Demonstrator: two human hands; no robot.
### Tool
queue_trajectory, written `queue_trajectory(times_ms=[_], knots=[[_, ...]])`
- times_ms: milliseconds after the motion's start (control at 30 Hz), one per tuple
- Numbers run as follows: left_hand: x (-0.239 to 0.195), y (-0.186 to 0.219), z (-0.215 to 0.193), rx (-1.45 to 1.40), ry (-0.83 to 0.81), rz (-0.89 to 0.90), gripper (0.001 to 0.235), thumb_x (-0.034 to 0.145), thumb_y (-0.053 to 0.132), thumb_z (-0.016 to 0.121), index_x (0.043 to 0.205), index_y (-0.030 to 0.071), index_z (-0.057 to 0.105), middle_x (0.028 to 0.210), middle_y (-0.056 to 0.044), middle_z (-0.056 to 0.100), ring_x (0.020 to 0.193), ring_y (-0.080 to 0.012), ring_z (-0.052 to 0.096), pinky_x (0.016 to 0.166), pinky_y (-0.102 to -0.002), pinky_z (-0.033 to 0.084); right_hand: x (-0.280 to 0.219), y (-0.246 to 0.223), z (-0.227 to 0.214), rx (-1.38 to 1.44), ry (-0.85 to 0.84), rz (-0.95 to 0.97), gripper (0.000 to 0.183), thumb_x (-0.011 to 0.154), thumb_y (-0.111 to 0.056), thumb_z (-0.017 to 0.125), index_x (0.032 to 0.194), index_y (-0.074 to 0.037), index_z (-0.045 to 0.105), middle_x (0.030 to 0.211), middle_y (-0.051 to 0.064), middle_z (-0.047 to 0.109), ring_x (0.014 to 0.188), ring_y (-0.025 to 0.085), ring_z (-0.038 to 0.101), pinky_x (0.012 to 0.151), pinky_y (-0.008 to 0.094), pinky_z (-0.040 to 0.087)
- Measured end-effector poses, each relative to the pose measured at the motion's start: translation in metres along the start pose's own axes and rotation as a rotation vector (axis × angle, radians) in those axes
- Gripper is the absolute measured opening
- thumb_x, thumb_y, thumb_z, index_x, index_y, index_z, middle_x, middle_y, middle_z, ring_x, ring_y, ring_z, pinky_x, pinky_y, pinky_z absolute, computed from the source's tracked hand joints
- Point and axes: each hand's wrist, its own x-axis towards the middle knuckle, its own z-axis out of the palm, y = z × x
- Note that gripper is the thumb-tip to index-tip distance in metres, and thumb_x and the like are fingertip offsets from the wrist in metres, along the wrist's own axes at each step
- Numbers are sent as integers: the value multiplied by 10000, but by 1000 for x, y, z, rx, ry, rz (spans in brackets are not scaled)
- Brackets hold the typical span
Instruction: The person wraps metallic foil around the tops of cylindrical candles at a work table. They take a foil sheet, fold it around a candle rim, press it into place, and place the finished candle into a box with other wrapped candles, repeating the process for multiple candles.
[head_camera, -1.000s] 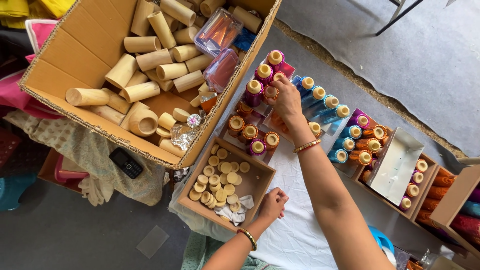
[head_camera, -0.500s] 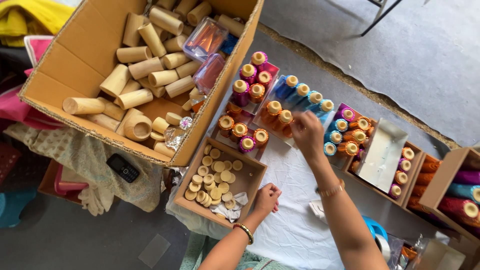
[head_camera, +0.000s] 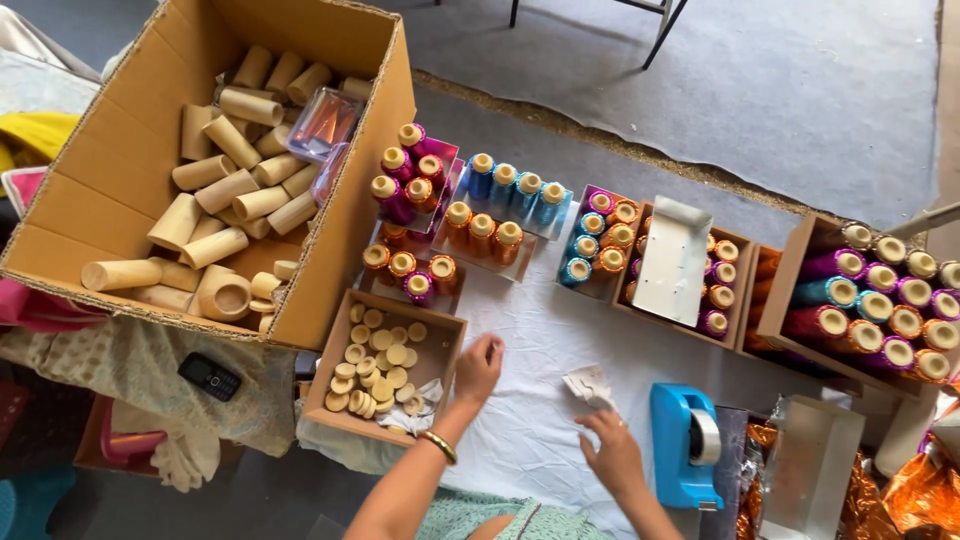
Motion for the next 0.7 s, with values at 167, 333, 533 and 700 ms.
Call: queue_trajectory(times_ms=[167,333,533,700], knots=[[134,34,-39,309,227,455,381,1059,282,501,1284,-19,563,1320,-213,574,1263,-353,518,1089,-460,427,-27,16,16,-288,-248,102,878,710,-280,888,1458,-248,429,1526,110,373,1400,325,345,1095,450,414],[262,15,-50,543,171,257,821,1055,593,387,1602,-5,253,1668,-272,262,1562,-385,177,1265,-516,155,-25,22,27,-389,-495,238,1160,695,-310,933,1576,-292,179,1694,128,59,1582,317,89,1193,460,372],[288,40,-56,803,-32,-41,1051,929,780,407,1636,79,70,1658,-274,182,1561,-405,95,1241,-561,-16,-21,33,42,-353,-581,362,1257,654,-258,968,1603,-299,145,1709,111,-3,1593,314,31,1253,377,309],[281,49,-60,826,44,21,1028,934,760,402,1637,67,116,1647,-264,221,1555,-413,118,1233,-575,-9,-22,34,39,-316,-533,337,1184,676,-198,939,1587,-336,196,1712,78,0,1594,260,49,1238,332,320]])
